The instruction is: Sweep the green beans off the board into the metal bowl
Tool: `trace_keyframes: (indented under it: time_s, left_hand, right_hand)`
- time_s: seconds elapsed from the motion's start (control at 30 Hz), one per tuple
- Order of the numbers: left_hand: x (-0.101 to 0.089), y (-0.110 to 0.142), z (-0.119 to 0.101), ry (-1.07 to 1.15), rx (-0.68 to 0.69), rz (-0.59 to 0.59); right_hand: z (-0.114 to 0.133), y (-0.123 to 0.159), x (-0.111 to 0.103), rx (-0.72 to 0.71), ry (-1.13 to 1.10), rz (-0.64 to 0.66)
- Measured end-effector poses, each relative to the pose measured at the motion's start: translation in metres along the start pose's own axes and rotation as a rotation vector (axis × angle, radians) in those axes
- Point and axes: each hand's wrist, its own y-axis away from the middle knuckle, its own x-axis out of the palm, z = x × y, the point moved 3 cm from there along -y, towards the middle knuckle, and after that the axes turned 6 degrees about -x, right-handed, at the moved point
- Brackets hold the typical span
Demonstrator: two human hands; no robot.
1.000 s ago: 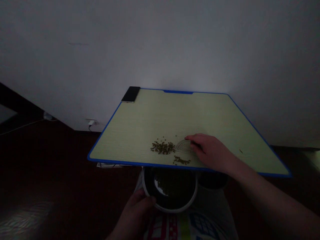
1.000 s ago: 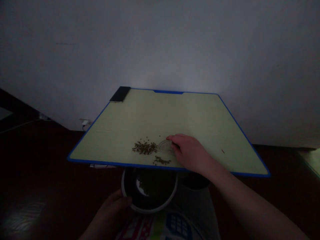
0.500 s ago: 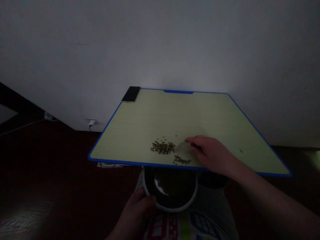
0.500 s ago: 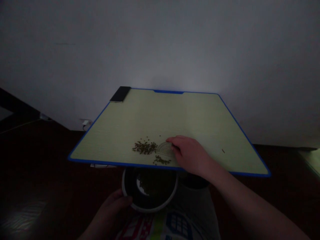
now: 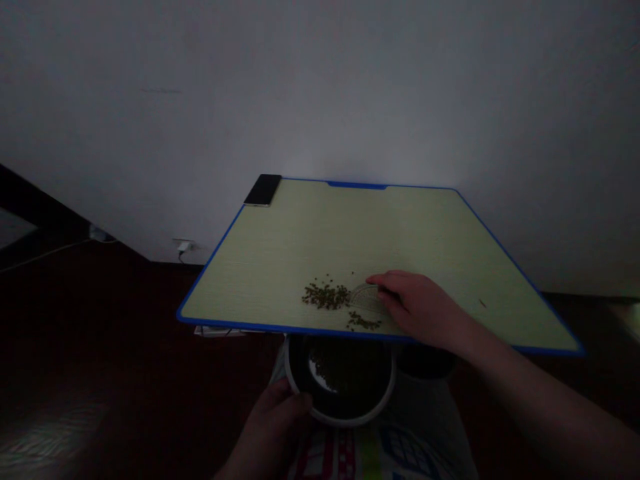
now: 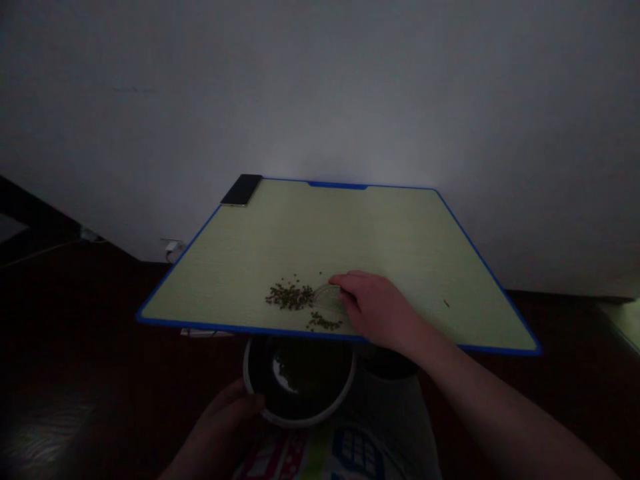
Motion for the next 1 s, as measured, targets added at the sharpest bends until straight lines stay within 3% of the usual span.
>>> trace_keyframes:
  time_s: [0.53,0.8,1.0]
  left_hand:
    - [-0.002,-0.001,0.0,-0.016,0.004,-0.042]
    - [0.002,-0.001,-0.001,0.001,0.015,0.013]
    - [-0.002,-0.002,0.0,-0.023,-0.001,-0.044]
  right_hand:
    - [-0.001,0.003,0.001,-0.011,-0.009,0.004]
    - [0.003,-0.006,0.003,-0.052,-0.045,0.027]
    - [0.006,-0.005,0.003,-0.09,-0.079,0.067]
